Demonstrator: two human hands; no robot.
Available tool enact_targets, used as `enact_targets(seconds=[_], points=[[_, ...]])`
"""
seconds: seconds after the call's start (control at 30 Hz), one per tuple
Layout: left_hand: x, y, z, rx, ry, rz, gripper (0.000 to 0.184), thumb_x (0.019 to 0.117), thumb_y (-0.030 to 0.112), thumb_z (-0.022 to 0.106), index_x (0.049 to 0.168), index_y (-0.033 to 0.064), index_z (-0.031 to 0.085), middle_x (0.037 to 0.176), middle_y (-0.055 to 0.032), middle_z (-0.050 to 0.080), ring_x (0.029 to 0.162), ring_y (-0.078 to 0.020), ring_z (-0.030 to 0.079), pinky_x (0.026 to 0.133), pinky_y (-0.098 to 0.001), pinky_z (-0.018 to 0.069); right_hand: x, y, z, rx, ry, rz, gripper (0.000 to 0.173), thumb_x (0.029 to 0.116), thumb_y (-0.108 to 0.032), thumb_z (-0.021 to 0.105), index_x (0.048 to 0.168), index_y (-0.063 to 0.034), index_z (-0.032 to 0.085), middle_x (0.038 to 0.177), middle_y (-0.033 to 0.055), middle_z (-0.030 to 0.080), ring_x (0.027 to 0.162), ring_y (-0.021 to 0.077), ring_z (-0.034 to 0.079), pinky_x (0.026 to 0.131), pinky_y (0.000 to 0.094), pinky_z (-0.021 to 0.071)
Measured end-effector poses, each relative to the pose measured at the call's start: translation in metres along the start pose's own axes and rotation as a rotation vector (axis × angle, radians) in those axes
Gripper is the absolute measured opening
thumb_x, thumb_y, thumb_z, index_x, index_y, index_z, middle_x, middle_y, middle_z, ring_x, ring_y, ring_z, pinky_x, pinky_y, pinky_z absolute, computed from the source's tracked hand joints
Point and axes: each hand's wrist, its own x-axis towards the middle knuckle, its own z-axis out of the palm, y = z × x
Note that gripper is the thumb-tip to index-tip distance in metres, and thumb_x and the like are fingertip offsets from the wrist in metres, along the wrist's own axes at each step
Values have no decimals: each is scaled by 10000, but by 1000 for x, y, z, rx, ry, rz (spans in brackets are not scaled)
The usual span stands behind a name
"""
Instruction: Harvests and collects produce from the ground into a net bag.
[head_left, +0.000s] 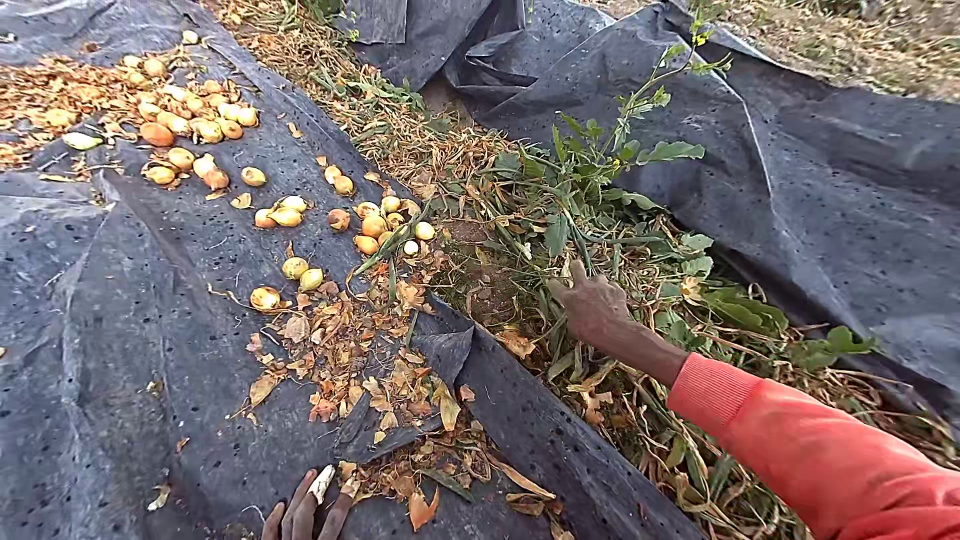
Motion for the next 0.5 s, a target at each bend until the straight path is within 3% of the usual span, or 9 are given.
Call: enact_targets(seconds=[0.07, 0.13, 0.2, 0.27, 0.37, 0.43, 0.5], points=[[-1, 1, -1, -5, -17, -14, 981, 754, 923, 335, 1312, 172, 632, 1391, -294, 566, 1398, -435, 456, 1154, -616, 236, -3, -12, -10, 92, 118, -113, 350, 894, -24, 668, 1236, -90, 709, 1201, 255, 647, 1043, 469, 637, 799, 601, 506], [0, 2, -1, -2, -12, -16, 1006, 756, 941, 301, 1309, 172, 639, 1388, -289, 573, 1402, -423, 457, 1161, -609, 230, -2, -33, -20, 54, -104, -211, 208, 926, -107, 656, 1119, -96, 731, 1089, 181, 699, 1030, 402, 661, 813, 595, 495], [0, 2, 0, 0, -10, -13, 996, 764, 936, 294, 1298, 170, 640, 1385, -290, 573, 1400, -416, 458, 1161, -597, 231, 8, -55, -11, 19, -310, -255, 287, 935, -151, 670, 1217, -115, 700, 1096, 183, 705, 1052, 404, 661, 828, 611, 497], [0, 1, 0, 13, -7, -18, 957, 767, 917, 316, 1293, 186, 636, 1380, -284, 574, 1399, -407, 460, 1162, -587, 234, 18, -71, 7, -26, -363, -245, 492, 903, -150, 702, 1371, -113, 557, 1098, 208, 692, 1055, 423, 668, 825, 607, 509], [-2, 1, 1, 21, -2, -12, 935, 767, 910, 331, 1286, 194, 634, 1373, -282, 578, 1399, -404, 459, 1163, -584, 224, 28, -82, 17, -99, -354, -240, 618, 846, -149, 758, 1404, -140, 492, 1064, 196, 689, 1013, 411, 678, 789, 586, 518], [-1, 0, 1, 23, 3, -9, 942, 767, 917, 320, 1294, 199, 628, 1373, -283, 575, 1402, -395, 456, 1170, -573, 221, 28, -84, 17, -167, -388, -233, 658, 858, -168, 750, 1458, -130, 483, 1103, 212, 678, 1035, 418, 668, 792, 588, 523], [0, 1, 2, 14, 5, -16, 945, 757, 914, 329, 1294, 198, 631, 1368, -286, 576, 1399, -401, 459, 1168, -577, 224, 28, -80, 21, -174, -417, -229, 547, 876, -186, 738, 1380, -75, 555, 1143, 222, 669, 1071, 422, 655, 811, 596, 517]])
